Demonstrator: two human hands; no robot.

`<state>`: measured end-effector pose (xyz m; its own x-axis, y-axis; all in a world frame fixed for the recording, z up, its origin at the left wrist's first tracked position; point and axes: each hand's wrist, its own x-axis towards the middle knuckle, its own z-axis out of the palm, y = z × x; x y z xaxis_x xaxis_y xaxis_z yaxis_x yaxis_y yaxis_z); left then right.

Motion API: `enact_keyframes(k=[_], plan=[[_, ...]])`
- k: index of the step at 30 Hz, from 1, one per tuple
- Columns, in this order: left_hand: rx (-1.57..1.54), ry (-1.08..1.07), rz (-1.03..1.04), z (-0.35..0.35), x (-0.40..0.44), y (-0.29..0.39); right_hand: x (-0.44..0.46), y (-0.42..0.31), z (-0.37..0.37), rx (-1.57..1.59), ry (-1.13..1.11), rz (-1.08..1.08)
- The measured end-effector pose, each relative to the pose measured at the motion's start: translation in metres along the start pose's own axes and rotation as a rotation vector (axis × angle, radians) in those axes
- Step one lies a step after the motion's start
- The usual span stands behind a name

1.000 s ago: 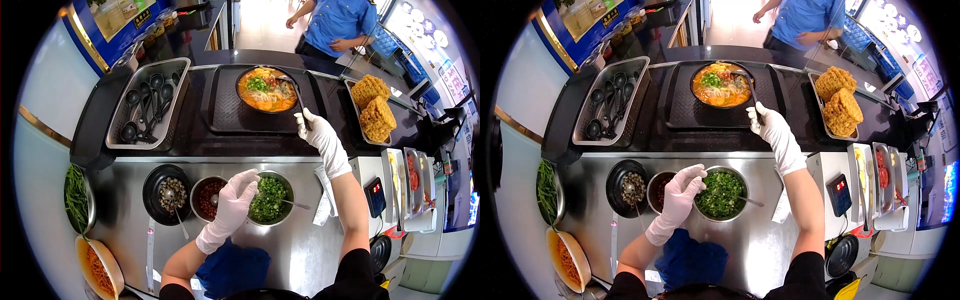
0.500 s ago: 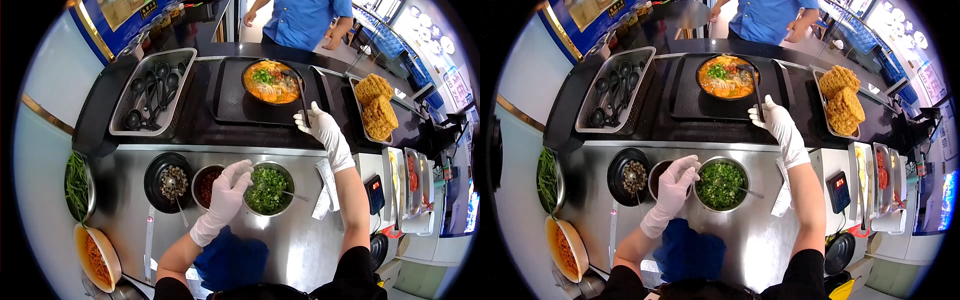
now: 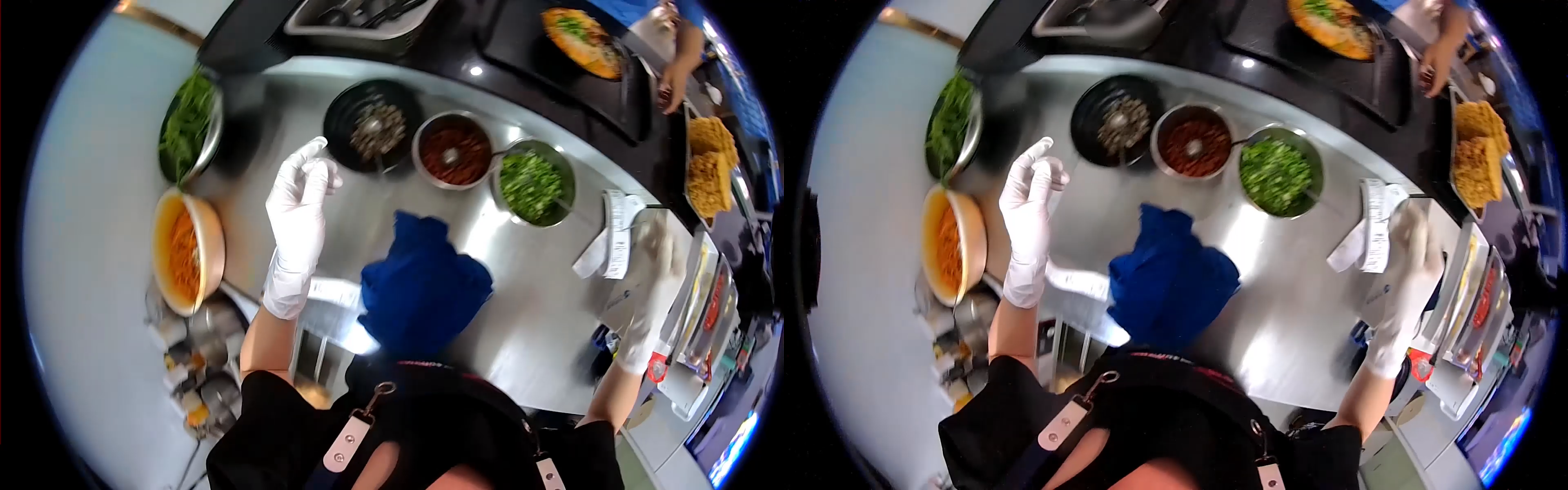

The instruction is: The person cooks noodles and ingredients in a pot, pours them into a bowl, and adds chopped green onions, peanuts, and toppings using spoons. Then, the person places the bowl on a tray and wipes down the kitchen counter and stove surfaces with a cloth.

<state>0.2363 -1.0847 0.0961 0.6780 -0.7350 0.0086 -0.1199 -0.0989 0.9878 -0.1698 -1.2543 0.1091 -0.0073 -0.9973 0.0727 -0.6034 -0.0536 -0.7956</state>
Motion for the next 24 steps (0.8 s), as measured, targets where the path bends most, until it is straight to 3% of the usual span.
enact_keyframes(k=[2, 4, 6, 10, 12, 14, 16, 17, 19, 21, 23, 24], plan=[[0.011, 0.095, 0.009, -0.03, -0.032, -0.01, -0.063, 0.015, 0.005, 0.145, -0.172, 0.22], [0.074, 0.067, -0.072, -0.051, -0.075, -0.03, -0.117, 0.062, 0.032, 0.155, -0.424, 0.004], [0.398, -0.068, 0.038, -0.065, -0.121, -0.076, -0.171, 0.079, 0.081, 0.054, -0.495, -0.116], [0.718, -0.231, 0.121, -0.062, -0.213, -0.113, -0.225, 0.062, 0.14, -0.109, -0.519, -0.122], [0.797, -0.093, 0.113, -0.086, -0.228, -0.149, -0.236, 0.048, 0.164, -0.124, -0.52, -0.146], [0.599, 0.405, -0.132, -0.122, -0.221, -0.191, -0.239, 0.02, 0.185, 0.019, -0.637, -0.309], [-0.055, 0.569, -0.671, -0.166, -0.198, -0.206, -0.246, -0.012, 0.226, 0.184, -0.785, -0.32], [-0.17, 0.624, -0.764, -0.175, -0.188, -0.202, -0.253, -0.023, 0.253, 0.305, -0.878, -0.28], [-0.311, 0.609, -0.797, -0.19, -0.176, -0.221, -0.266, -0.04, 0.312, 0.18, -0.952, -0.528], [-0.45, 0.569, -0.832, -0.196, -0.167, -0.217, -0.294, -0.035, 0.383, 0.299, -1.073, -0.381], [-0.612, 0.514, -0.788, -0.215, -0.158, -0.238, -0.304, -0.079, 0.391, -0.012, -1.125, -0.443], [-0.769, 0.455, -0.758, -0.233, -0.152, -0.262, -0.311, -0.084, 0.398, -0.019, -1.178, -0.328]])
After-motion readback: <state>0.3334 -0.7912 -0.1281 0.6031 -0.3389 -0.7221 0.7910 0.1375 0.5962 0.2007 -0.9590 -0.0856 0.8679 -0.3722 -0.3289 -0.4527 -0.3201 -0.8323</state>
